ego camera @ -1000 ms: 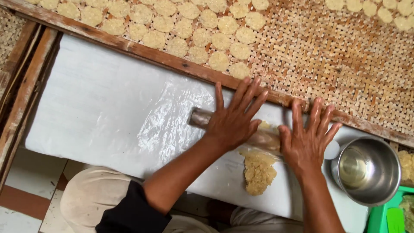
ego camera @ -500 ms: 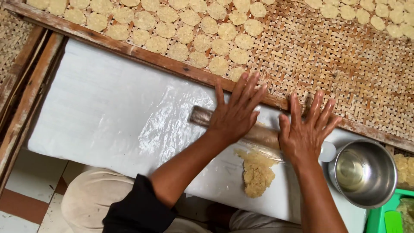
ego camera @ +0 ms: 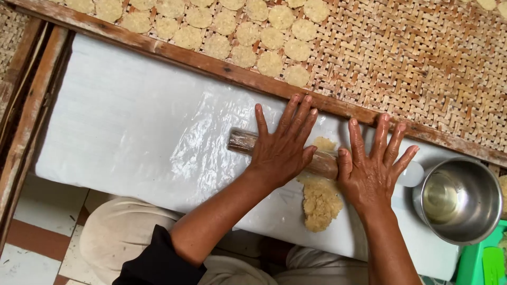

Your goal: Flattening pieces of dough with a rolling pin and cutting them into circular shapes to place on a drying tray.

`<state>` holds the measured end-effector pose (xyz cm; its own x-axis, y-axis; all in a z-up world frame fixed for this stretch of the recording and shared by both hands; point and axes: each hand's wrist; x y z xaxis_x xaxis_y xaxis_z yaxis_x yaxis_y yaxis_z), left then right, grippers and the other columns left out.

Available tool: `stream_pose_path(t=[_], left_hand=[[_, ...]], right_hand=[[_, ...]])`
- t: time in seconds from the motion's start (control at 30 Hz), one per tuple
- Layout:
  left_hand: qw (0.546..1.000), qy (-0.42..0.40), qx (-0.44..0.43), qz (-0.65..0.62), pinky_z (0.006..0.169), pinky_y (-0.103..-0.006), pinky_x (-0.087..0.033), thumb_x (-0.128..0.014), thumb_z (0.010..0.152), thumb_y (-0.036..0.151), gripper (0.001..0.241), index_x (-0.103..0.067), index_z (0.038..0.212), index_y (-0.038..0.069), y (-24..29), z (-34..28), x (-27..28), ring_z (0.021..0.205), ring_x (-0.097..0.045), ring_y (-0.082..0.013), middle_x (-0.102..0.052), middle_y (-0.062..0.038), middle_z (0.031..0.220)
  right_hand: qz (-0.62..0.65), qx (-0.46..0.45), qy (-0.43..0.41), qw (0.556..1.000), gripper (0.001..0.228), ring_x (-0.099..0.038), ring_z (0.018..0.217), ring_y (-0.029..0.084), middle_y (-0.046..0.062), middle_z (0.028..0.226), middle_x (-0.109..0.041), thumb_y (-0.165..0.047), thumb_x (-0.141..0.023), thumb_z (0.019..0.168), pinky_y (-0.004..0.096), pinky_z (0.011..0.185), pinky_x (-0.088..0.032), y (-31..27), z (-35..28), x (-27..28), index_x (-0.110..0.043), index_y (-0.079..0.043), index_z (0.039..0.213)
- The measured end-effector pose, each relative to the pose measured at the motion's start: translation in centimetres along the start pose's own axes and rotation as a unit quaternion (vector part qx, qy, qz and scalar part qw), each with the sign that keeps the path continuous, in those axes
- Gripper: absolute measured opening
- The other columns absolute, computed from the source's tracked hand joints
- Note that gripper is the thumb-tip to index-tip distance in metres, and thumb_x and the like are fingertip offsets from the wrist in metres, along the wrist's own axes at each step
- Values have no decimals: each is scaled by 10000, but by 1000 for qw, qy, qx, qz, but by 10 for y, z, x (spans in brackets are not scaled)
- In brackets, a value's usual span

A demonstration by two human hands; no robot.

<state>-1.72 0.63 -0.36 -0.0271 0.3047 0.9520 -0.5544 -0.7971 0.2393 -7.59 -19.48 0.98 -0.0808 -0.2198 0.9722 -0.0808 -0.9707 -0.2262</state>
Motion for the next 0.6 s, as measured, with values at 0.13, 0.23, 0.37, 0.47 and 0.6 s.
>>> stream_pose_path(t=[0.13, 0.23, 0.37, 0.47, 0.6], left_hand=[[1000, 23, 5, 10, 1118, -857, -58, -573, 963, 500, 786, -368, 1594, 81, 1, -9, 2, 1594, 13, -267, -76, -89, 1720], [999, 34, 1, 0, 1129, -857, -64, -582, 952, 500, 793, -377, 1593, 81, 1, -14, 4, 1596, 2, -266, -88, -95, 1724], [1000, 28, 0, 0, 1128, -857, -62, -596, 947, 495, 793, -376, 1591, 87, 3, -21, 5, 1597, -3, -262, -92, -90, 1723], [1000, 26, -2, -2, 1128, -859, -61, -610, 939, 491, 810, -373, 1596, 80, 5, -28, 5, 1596, -4, -267, -94, -94, 1724], [1000, 19, 3, 0, 1122, -857, -56, -614, 933, 492, 806, -373, 1589, 91, 11, -44, 6, 1593, -18, -273, -114, -94, 1720]], right_hand=[[-6, 13, 12, 1000, 606, 98, 1607, 403, 146, 1768, -21, -455, -409, 1041, 723, 1195, 126, 1, -4, -4, -363, -316, 1629], [-15, 15, 20, 1000, 596, 82, 1615, 406, 138, 1774, -35, -454, -418, 1055, 728, 1199, 122, 0, -9, -7, -370, -309, 1631], [-13, 16, 31, 999, 604, 70, 1613, 416, 147, 1768, -43, -456, -430, 1049, 727, 1198, 118, -1, -16, -9, -383, -297, 1630], [-10, 11, 30, 999, 615, 59, 1617, 417, 146, 1772, -52, -460, -423, 1046, 733, 1209, 102, 0, -21, -10, -366, -301, 1637], [-3, 18, 28, 999, 642, 22, 1607, 426, 168, 1752, -60, -495, -406, 1045, 699, 1234, 11, 2, -35, -13, -338, -249, 1635]])
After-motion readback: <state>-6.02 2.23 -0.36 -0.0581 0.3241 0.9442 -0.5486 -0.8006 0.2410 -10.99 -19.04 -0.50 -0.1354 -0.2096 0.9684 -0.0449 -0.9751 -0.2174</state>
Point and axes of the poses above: each hand's wrist, its own z-axis towards the middle knuckle, its own x-axis out of the back of the hand, y = z × x
